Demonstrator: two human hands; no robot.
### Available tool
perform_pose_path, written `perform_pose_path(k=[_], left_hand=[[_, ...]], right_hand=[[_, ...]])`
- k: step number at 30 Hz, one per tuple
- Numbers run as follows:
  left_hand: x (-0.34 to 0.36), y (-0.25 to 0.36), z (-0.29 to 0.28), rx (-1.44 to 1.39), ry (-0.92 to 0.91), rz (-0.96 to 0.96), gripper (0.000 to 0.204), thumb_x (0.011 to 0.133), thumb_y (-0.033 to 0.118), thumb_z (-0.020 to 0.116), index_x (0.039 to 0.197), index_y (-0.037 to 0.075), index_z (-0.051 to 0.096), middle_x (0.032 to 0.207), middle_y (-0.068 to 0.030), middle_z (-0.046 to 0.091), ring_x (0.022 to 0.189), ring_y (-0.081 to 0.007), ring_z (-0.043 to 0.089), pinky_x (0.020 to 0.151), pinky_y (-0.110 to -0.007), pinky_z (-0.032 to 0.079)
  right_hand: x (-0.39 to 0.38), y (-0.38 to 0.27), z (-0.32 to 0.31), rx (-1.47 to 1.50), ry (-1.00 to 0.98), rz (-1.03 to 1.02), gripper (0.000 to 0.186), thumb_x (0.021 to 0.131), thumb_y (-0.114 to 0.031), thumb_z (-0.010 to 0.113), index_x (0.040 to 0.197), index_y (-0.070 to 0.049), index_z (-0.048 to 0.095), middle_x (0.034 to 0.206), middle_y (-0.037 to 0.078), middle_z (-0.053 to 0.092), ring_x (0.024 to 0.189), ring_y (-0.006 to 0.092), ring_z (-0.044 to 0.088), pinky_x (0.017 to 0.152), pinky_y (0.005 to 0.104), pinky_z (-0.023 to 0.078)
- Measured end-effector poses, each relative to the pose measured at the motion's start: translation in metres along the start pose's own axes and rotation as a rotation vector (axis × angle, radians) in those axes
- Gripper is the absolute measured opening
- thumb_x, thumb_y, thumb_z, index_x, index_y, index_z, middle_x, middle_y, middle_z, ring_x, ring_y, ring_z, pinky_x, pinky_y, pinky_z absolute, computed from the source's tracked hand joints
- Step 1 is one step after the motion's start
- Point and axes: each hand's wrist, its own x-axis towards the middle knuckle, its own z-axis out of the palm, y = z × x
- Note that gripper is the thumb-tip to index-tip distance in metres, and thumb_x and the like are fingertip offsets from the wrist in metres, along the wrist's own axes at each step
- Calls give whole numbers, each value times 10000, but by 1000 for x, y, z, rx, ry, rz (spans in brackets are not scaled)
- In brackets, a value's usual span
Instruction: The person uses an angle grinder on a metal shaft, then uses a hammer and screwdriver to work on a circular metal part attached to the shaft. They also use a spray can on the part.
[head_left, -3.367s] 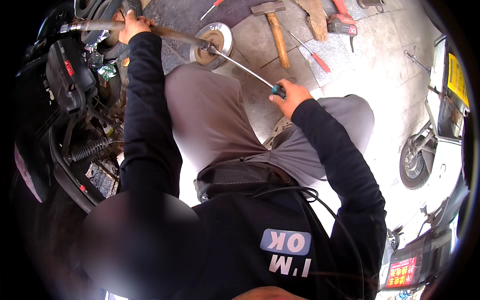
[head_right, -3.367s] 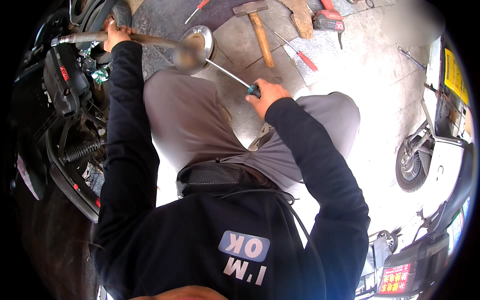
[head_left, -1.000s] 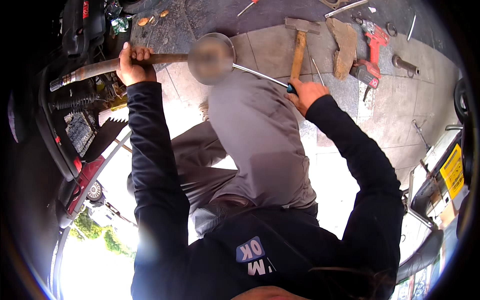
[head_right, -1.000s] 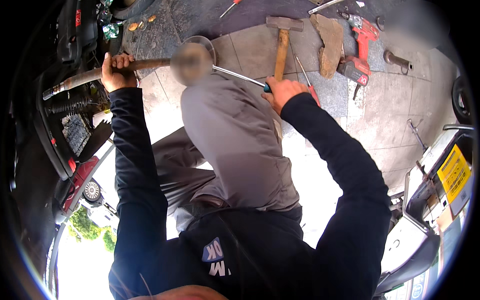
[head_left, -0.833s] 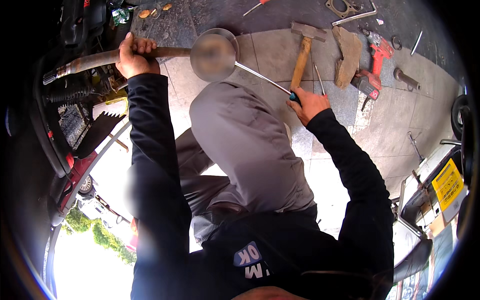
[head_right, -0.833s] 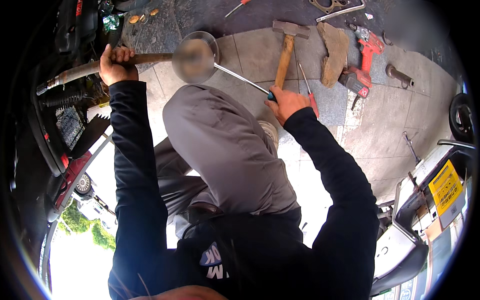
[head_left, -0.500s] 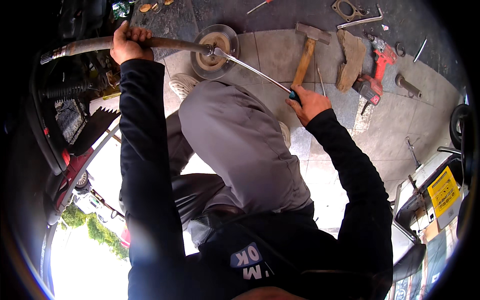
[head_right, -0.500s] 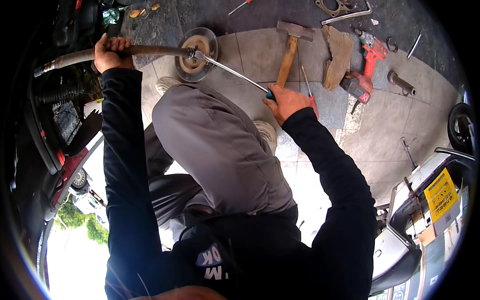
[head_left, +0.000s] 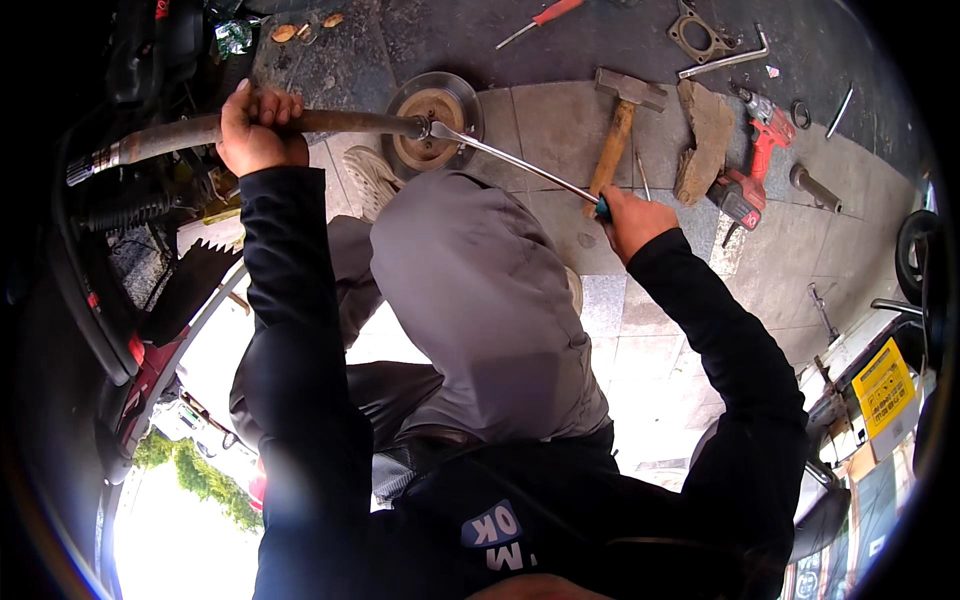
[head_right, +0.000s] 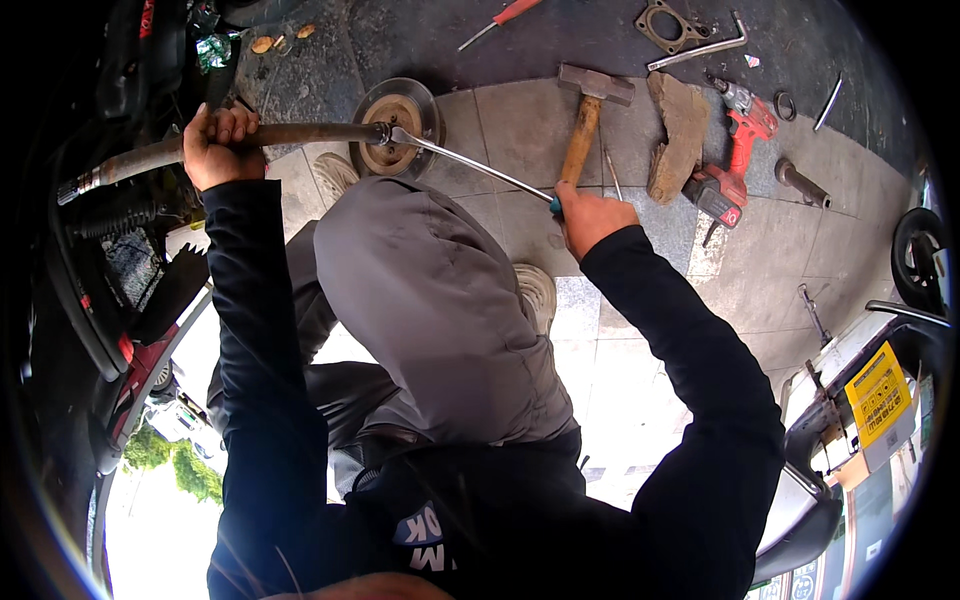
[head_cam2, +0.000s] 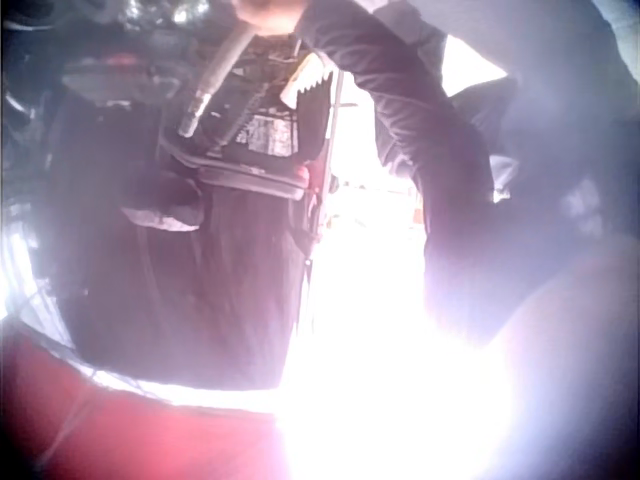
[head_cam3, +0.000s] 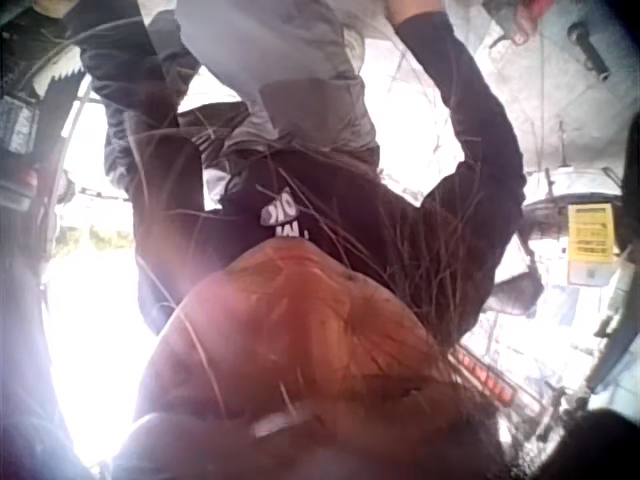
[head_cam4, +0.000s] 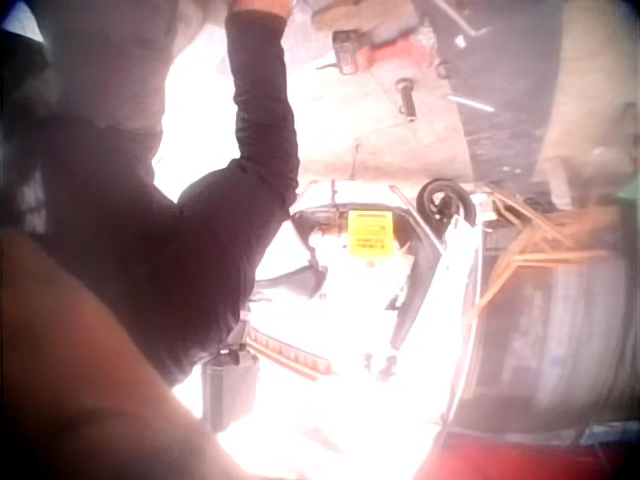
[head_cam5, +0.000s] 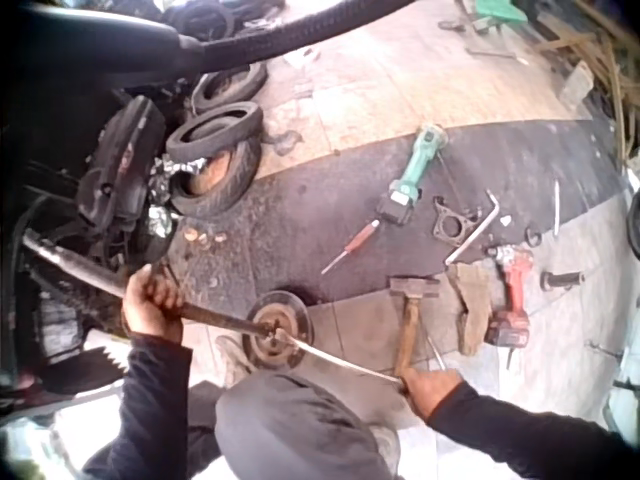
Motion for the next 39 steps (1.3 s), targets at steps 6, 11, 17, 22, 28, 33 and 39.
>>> perform_pose_path(k=[6,11,17,22,28,33,39], left_hand=[[-15,0,3,30,-50,41,368,938,211,577,657,152,346,567,19,313,554,-151,353,637,-360,372],[-18,-3,8,39,-29,52,336,932,210,583,680,152,368,570,18,325,545,-148,347,624,-361,370],[-12,-6,0,-48,-58,61,260,901,140,637,715,96,461,563,-22,363,519,-171,403,558,-369,408],[-7,-3,6,-38,33,55,264,903,140,650,716,78,473,572,-25,364,525,-174,399,555,-370,405],[4,-2,-4,-1,62,-2,351,929,191,637,692,133,384,587,-5,331,566,-173,373,624,-366,387],[8,-3,5,-13,35,1,352,911,184,660,697,134,386,594,-2,333,579,-175,380,629,-370,387],[43,-6,-6,-69,-32,-28,315,916,150,640,725,131,391,612,-7,336,596,-175,384,625,-375,399]], right_hand=[[6,-1,-15,20,-141,49,369,864,-214,699,1201,-156,559,938,161,725,890,389,704,754,509,558],[12,16,-3,144,-138,-36,383,847,-184,690,1210,-154,571,948,176,723,928,405,690,789,521,551],[9,9,-1,91,-62,25,362,831,-181,701,1155,-130,549,918,183,711,885,430,678,757,530,533],[-39,20,61,235,92,306,326,879,-309,700,1095,-104,567,968,204,707,936,432,674,815,530,536],[-7,39,99,31,175,287,454,867,-330,738,1219,-82,595,1153,214,625,1090,418,613,898,516,500],[171,25,8,-123,757,-185,505,825,-75,646,1324,-85,574,1299,128,582,1157,334,587,953,429,521],[307,42,-68,-545,845,-336,252,904,-234,692,1044,-29,651,960,159,710,802,275,679,702,363,536]])
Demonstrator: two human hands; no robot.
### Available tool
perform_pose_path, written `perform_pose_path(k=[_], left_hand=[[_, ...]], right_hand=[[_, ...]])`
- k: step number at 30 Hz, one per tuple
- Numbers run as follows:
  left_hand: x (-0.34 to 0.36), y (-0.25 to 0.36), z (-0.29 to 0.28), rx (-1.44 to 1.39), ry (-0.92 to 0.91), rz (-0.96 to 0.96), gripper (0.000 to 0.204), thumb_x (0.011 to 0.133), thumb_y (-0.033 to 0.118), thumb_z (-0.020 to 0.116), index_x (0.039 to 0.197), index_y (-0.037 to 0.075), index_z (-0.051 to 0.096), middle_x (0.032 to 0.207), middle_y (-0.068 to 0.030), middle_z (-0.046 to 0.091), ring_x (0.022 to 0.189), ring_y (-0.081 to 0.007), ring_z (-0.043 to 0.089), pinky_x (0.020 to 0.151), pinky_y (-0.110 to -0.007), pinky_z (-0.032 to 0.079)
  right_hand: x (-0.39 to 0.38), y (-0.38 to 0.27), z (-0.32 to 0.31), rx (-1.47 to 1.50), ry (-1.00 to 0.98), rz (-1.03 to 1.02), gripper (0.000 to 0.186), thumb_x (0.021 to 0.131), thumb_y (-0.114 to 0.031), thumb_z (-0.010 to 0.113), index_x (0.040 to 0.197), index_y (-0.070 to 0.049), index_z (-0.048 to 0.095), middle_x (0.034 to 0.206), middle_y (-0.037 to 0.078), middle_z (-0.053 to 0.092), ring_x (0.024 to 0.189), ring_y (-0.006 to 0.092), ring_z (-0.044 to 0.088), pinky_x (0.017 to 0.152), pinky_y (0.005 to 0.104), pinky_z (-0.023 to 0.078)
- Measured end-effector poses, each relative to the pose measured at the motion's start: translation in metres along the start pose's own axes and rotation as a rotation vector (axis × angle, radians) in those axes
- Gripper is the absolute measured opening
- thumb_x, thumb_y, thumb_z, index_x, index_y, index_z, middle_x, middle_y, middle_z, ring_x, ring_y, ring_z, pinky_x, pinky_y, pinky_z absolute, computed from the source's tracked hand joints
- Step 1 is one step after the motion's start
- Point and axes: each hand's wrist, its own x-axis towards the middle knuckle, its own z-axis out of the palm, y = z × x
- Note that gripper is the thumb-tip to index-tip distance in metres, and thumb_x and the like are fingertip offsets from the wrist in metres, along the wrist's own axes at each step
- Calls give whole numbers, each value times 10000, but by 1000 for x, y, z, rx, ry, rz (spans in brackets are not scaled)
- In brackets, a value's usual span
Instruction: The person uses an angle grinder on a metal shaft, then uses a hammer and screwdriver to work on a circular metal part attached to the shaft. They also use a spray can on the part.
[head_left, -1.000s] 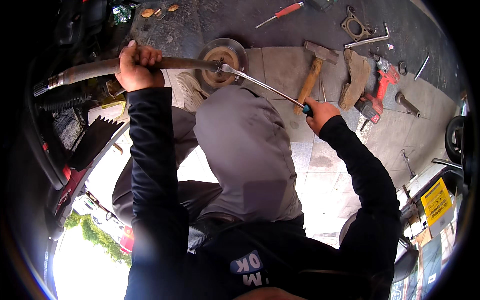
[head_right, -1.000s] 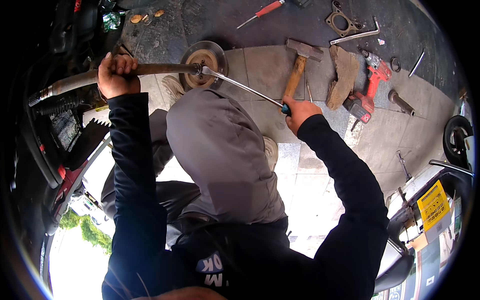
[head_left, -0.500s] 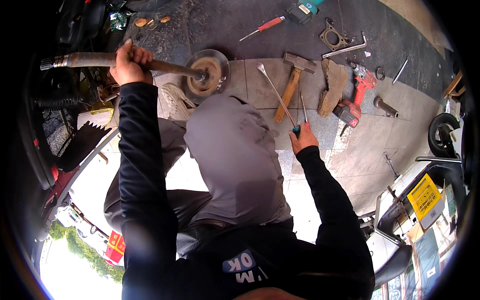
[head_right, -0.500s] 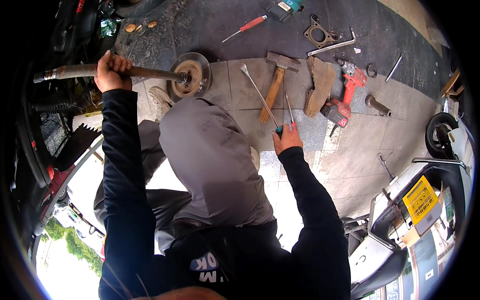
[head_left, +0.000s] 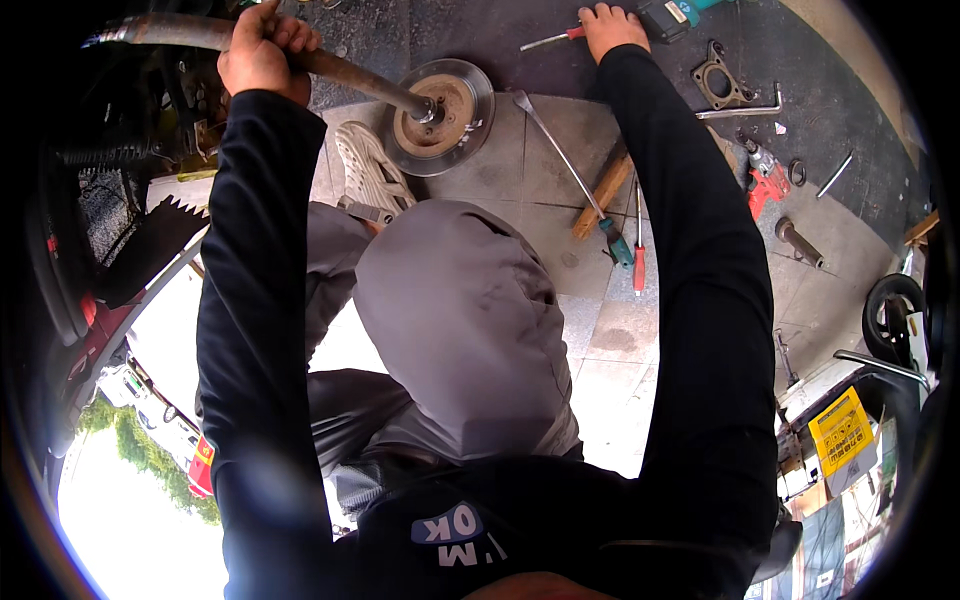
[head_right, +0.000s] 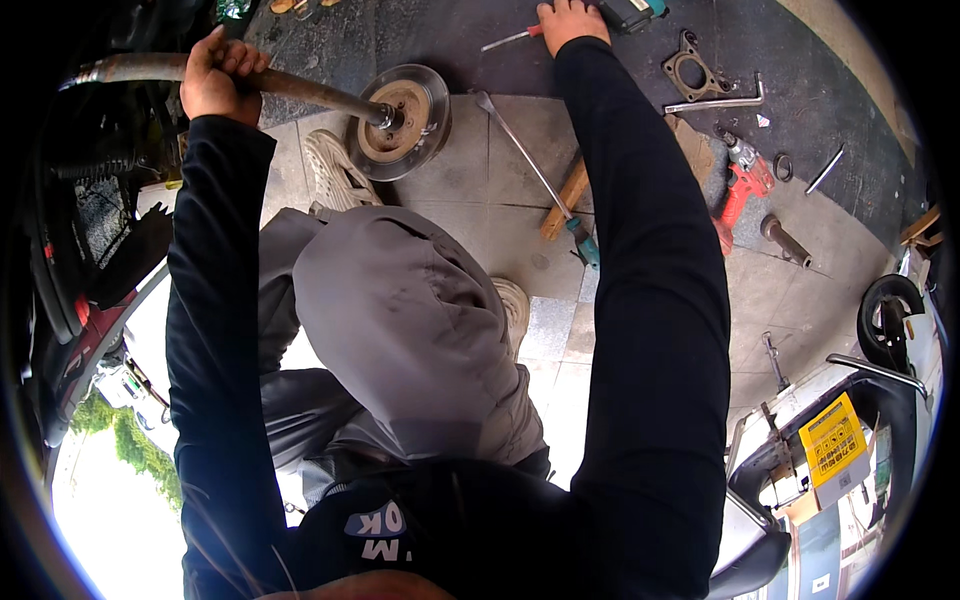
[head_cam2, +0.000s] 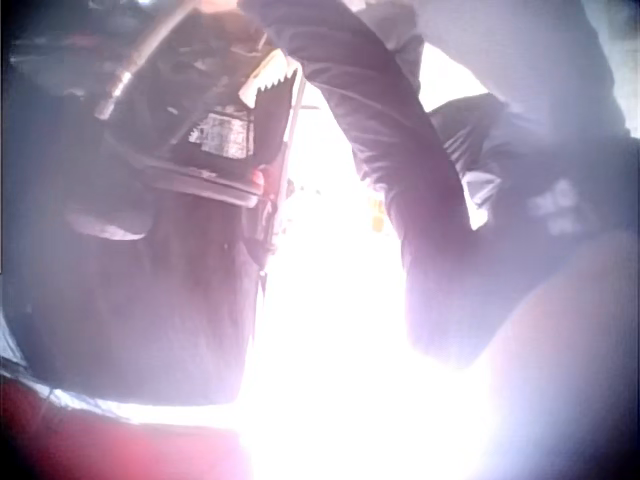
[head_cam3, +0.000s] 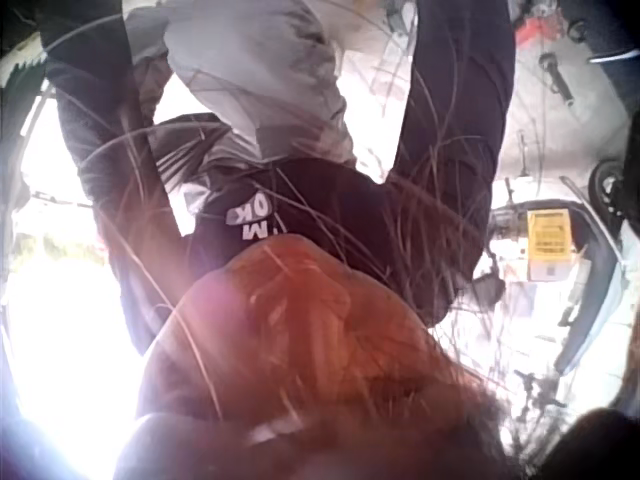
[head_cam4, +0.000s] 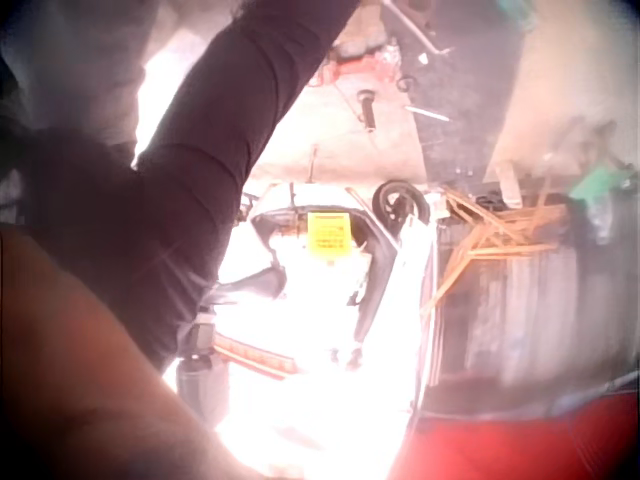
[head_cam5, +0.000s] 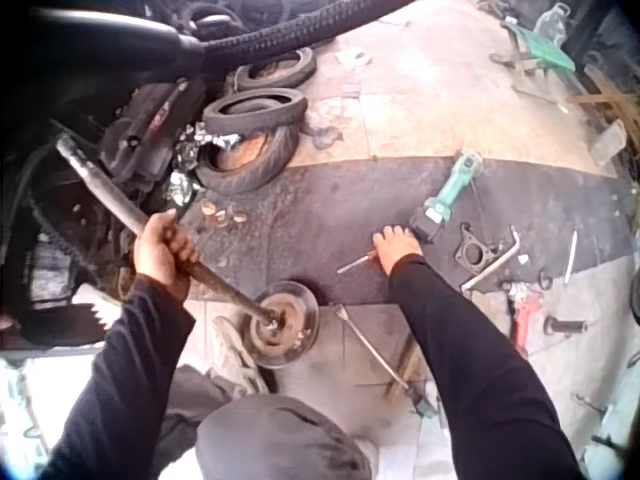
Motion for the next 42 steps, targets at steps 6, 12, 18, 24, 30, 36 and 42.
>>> perform_pose_path(k=[6,12,18,24,30,36,42], left_hand=[[4,1,-14,38,102,8,368,929,256,618,679,179,359,557,34,263,476,-144,299,498,-318,328],[36,10,-30,10,160,-22,343,925,258,617,691,186,378,566,38,293,485,-139,316,506,-325,355],[31,13,-29,-42,219,34,324,922,208,620,704,183,382,562,37,307,478,-136,331,486,-315,363],[25,15,-23,-29,226,20,349,921,209,627,686,190,369,564,40,319,479,-128,341,483,-310,359],[28,14,-23,-35,222,24,365,928,207,622,684,189,351,568,37,301,481,-132,325,483,-313,343],[25,14,-22,-31,210,39,374,932,207,622,685,188,342,572,33,293,482,-134,317,486,-315,333],[57,26,-75,-108,96,-110,330,947,171,589,710,137,362,605,-4,326,544,-170,359,571,-361,388]], right_hand=[[-34,-67,-100,460,-321,166,348,926,-233,636,1264,-156,605,1047,129,706,953,358,692,770,457,569],[-100,-160,-186,846,-268,118,411,926,-260,662,1333,-251,609,850,107,702,754,355,700,656,470,560],[-91,-191,-176,624,-226,169,392,919,-295,669,1309,-281,630,760,97,673,630,326,685,546,459,537],[-96,-203,-164,538,-177,192,415,891,-330,704,1302,-344,647,719,47,648,580,281,670,492,415,529],[-94,-206,-172,609,-176,203,304,932,-224,596,1228,-255,659,750,107,679,583,319,681,489,439,518],[-93,-202,-172,614,-188,210,323,927,-232,600,1240,-253,678,764,105,683,592,311,690,484,437,517],[-91,-206,-173,601,-217,172,304,930,-238,601,1221,-246,688,772,104,681,584,304,689,473,441,512]])
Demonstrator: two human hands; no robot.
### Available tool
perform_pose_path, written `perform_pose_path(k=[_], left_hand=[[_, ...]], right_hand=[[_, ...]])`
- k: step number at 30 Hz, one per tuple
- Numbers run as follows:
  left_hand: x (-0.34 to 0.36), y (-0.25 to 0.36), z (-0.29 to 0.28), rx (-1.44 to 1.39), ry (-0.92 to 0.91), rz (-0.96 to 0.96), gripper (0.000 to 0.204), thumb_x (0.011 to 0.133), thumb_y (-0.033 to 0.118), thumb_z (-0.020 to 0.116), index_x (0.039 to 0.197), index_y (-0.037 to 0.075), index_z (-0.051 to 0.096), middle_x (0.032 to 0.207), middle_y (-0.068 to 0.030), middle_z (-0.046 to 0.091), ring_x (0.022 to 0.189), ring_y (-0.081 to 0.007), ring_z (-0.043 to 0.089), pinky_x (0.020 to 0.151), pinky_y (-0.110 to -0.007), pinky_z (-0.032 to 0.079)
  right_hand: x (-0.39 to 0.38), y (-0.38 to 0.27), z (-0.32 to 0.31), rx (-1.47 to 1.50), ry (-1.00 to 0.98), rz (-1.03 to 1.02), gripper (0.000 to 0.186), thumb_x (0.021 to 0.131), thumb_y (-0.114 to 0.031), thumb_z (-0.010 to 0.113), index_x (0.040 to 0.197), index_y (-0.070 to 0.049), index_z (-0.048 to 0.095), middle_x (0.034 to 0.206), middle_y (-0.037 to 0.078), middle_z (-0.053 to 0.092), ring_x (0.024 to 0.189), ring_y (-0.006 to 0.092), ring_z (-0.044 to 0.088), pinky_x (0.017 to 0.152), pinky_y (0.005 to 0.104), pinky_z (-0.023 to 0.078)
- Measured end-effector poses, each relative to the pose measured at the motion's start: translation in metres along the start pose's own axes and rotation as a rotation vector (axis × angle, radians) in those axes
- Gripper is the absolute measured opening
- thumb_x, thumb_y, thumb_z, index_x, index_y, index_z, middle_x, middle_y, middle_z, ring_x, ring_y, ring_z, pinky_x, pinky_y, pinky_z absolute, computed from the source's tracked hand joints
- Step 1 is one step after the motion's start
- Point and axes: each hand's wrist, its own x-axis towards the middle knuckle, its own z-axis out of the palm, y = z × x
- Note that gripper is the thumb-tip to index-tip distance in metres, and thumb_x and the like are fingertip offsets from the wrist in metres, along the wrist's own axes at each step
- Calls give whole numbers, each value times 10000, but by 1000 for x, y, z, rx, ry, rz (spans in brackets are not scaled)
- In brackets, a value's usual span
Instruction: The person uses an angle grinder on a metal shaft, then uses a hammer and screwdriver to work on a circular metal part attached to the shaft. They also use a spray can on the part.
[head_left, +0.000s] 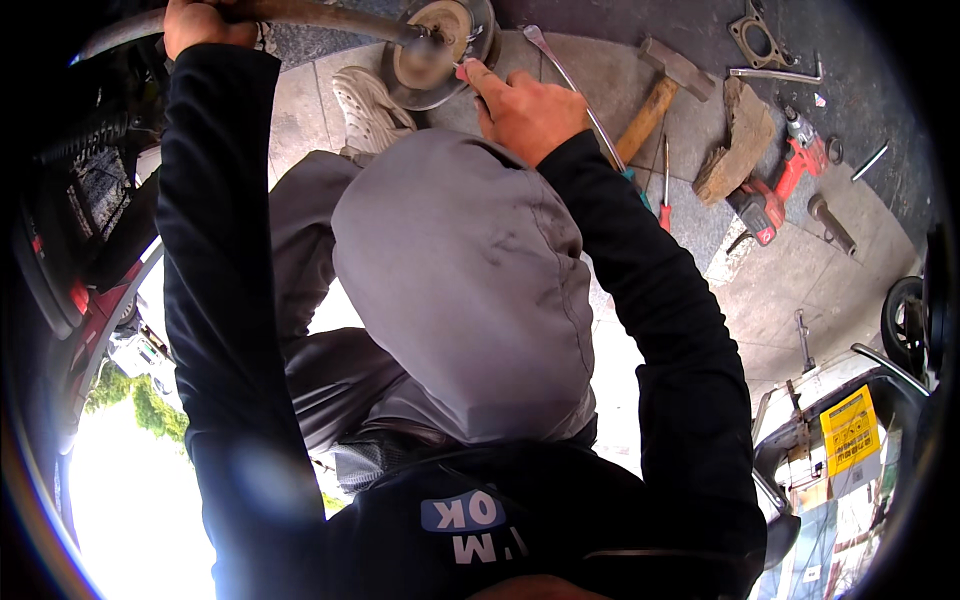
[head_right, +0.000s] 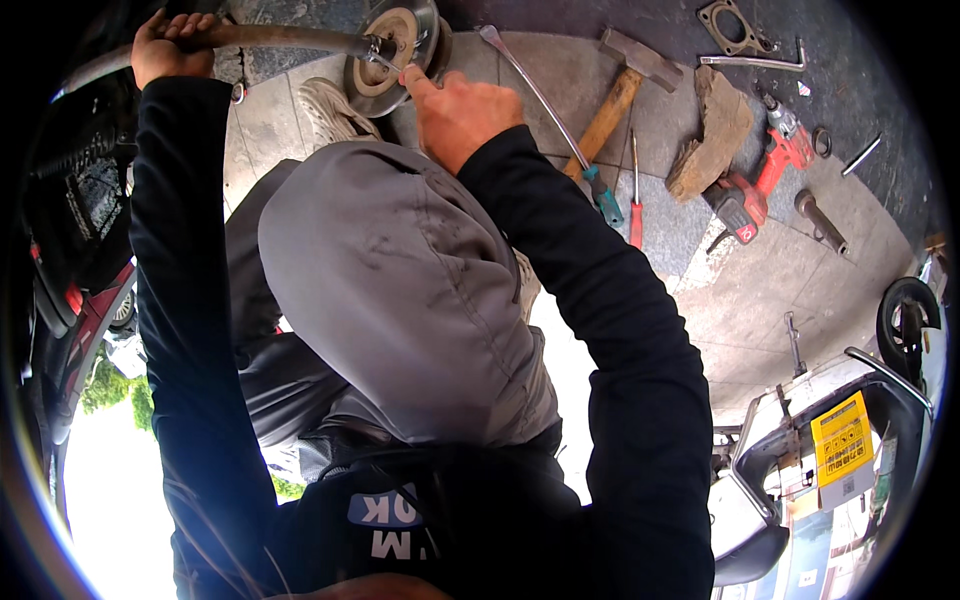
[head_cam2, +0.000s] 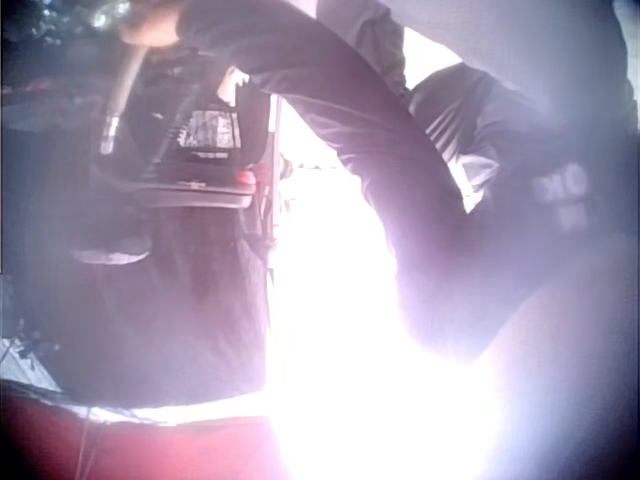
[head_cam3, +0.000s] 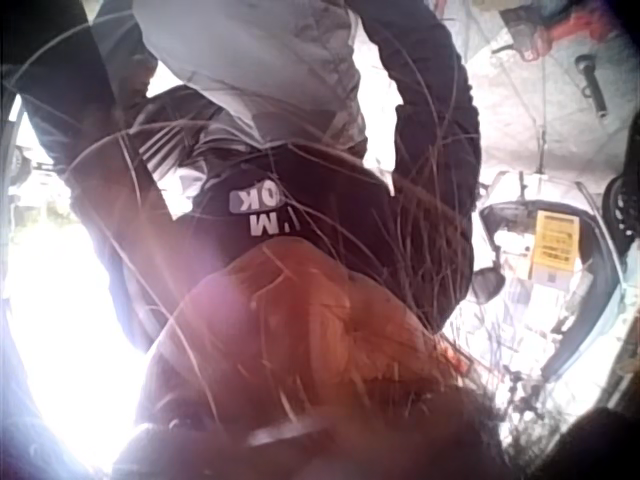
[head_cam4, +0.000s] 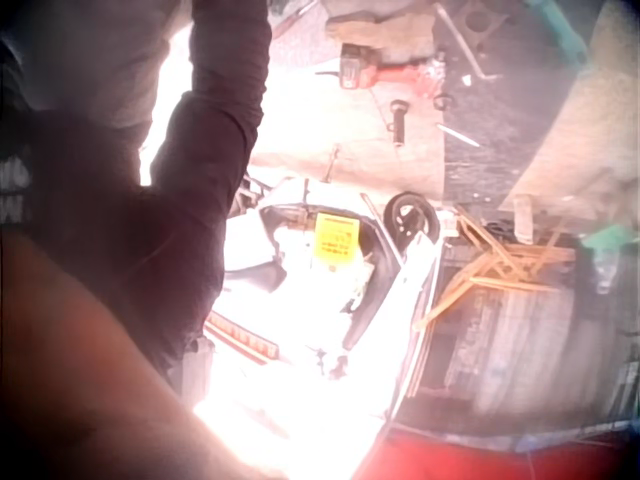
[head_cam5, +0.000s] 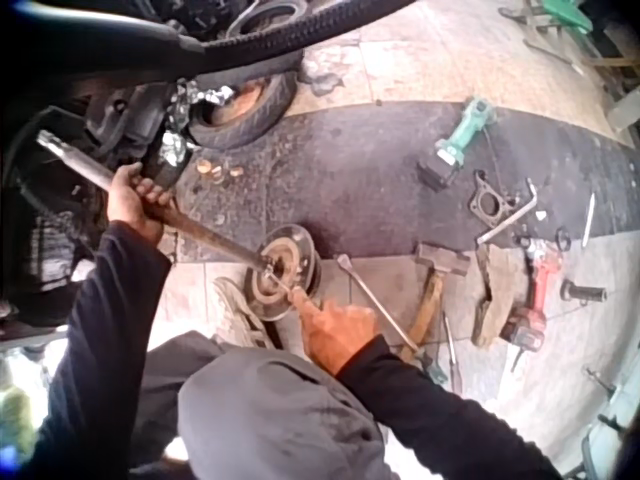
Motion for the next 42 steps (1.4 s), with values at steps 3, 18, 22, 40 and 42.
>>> perform_pose_path(k=[3,18,22,40,42], left_hand=[[0,-4,-3,112,53,56,306,963,140,548,722,95,366,634,-34,343,586,-202,380,633,-399,426],[-23,-12,13,147,157,107,324,959,153,541,701,89,354,647,-41,341,585,-217,381,649,-408,446],[-20,-9,-4,53,106,55,331,961,158,536,695,93,350,636,-34,335,585,-212,379,649,-403,441],[-12,-9,-13,-15,31,41,290,972,142,569,749,82,393,663,-41,367,601,-214,403,665,-411,441],[-8,-11,-18,-2,20,41,298,980,164,585,754,83,407,665,-43,382,617,-221,419,691,-419,452]], right_hand=[[2,-1,1,-54,38,-20,293,935,-225,594,1209,-206,696,740,90,655,553,279,669,472,423,503],[15,-3,7,-45,-114,37,217,960,-201,553,1065,-40,654,774,160,712,599,293,712,481,394,515],[24,-4,-10,22,-325,169,261,966,-296,579,1036,-50,632,823,183,732,700,336,730,595,467,557],[12,-8,14,-8,-7,41,173,984,-251,561,936,-119,662,735,104,685,585,293,698,477,434,507],[13,-9,2,-43,-52,84,180,982,-258,558,947,-116,663,758,112,695,602,301,704,490,442,513]])
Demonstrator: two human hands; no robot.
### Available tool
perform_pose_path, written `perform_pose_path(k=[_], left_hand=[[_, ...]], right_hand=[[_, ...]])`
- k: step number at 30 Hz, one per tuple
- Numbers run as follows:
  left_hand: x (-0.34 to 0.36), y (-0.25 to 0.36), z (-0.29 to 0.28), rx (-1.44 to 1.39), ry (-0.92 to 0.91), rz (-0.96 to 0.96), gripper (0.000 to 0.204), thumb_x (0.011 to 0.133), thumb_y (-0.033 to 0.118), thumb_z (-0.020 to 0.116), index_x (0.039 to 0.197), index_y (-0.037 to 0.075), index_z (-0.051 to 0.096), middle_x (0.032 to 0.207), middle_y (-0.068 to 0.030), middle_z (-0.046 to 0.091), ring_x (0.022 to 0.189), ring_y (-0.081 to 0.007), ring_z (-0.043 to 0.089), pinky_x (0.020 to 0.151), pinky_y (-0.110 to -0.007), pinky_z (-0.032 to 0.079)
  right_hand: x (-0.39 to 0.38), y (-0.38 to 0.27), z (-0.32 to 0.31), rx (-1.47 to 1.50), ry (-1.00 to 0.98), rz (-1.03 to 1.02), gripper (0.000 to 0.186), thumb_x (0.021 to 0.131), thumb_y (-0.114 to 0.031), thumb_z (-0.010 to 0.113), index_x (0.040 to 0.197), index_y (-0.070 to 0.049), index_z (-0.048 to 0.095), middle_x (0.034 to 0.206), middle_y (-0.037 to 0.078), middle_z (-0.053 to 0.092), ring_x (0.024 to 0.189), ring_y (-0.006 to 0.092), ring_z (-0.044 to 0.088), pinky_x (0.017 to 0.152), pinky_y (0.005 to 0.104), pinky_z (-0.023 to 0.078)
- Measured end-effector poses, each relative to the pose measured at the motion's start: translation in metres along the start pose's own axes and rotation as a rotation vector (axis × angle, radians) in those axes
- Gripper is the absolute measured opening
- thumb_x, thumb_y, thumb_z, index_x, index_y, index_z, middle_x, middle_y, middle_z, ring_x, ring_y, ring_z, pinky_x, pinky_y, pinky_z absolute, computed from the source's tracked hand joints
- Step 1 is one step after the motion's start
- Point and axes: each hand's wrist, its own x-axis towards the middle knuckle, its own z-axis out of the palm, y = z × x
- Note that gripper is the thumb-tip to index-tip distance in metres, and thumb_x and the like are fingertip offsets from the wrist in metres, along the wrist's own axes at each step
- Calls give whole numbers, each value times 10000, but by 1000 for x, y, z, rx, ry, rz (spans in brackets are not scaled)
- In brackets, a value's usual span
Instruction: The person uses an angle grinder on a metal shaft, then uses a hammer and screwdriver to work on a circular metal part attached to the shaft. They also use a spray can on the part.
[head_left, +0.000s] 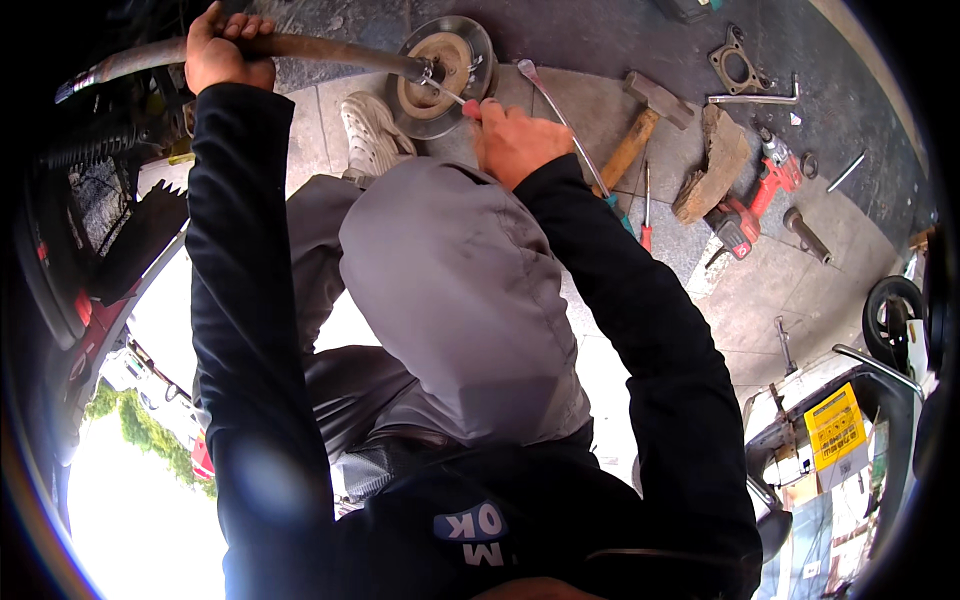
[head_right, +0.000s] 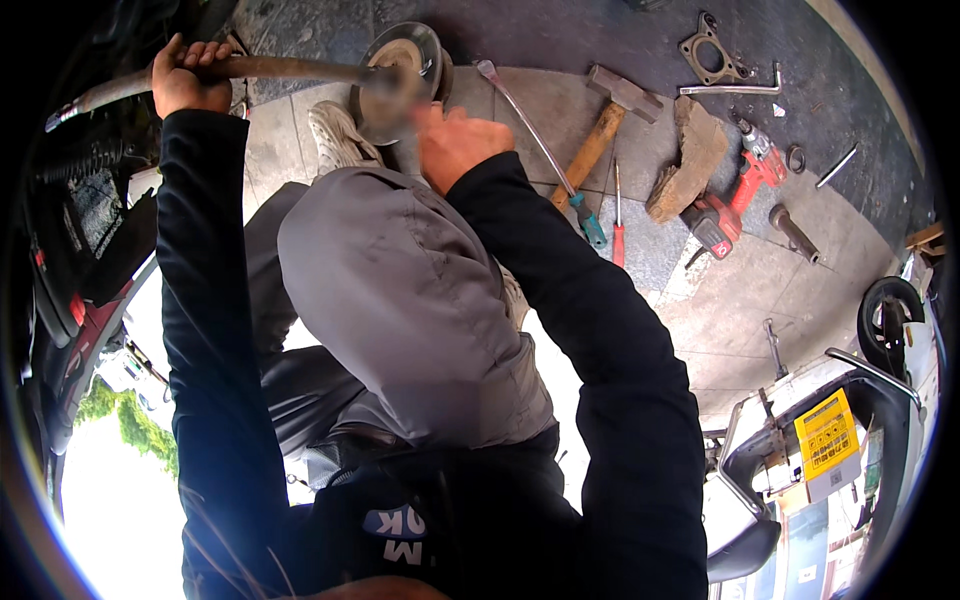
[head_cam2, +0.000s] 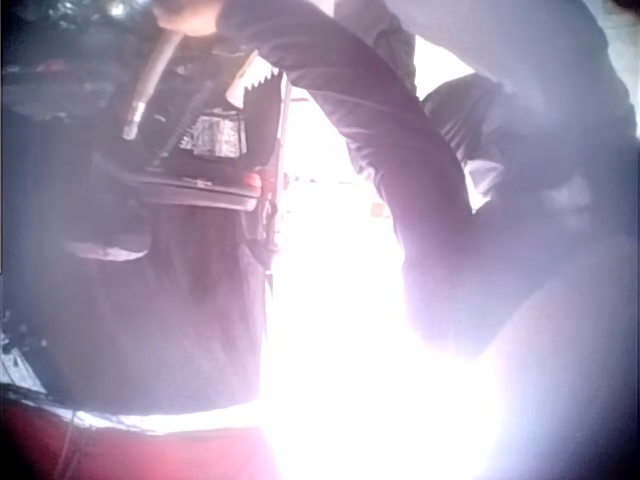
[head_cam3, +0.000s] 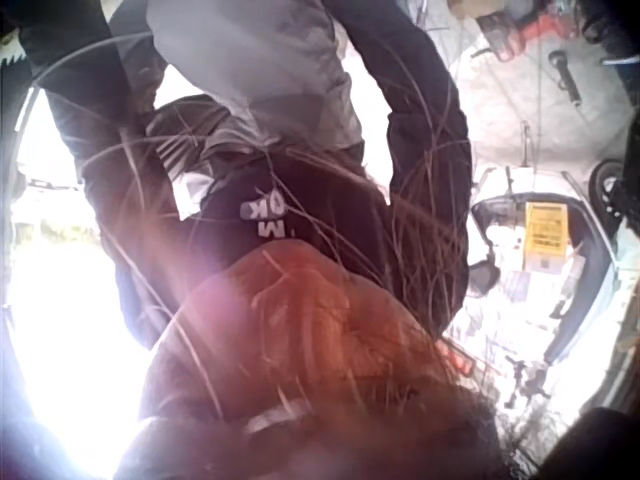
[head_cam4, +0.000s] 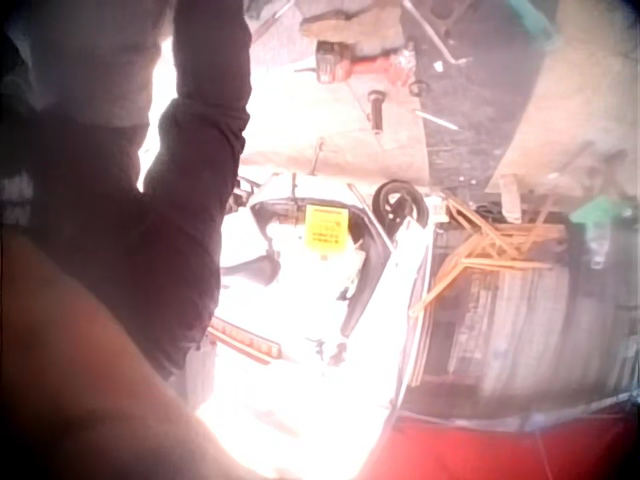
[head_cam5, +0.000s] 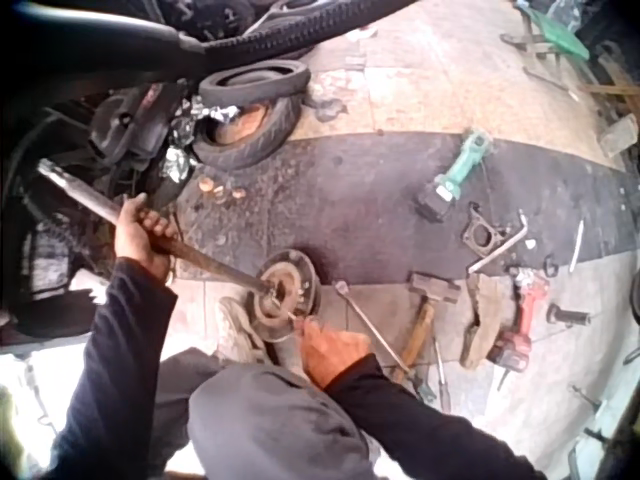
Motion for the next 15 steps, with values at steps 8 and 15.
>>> perform_pose_path(k=[8,15], left_hand=[[-43,3,15,112,-2,141,419,992,388,605,1114,-12,610,1081,-196,671,1075,-390,640,1033,-549,487],[-77,3,15,156,67,152,452,1039,391,528,1269,1,547,1240,-244,650,1203,-409,615,1095,-544,445]], right_hand=[[4,9,15,5,45,16,269,925,-392,676,924,-128,624,692,104,693,565,332,685,460,466,507],[11,12,13,28,68,-1,245,915,-381,685,923,-143,625,700,97,693,572,329,685,476,461,519]])
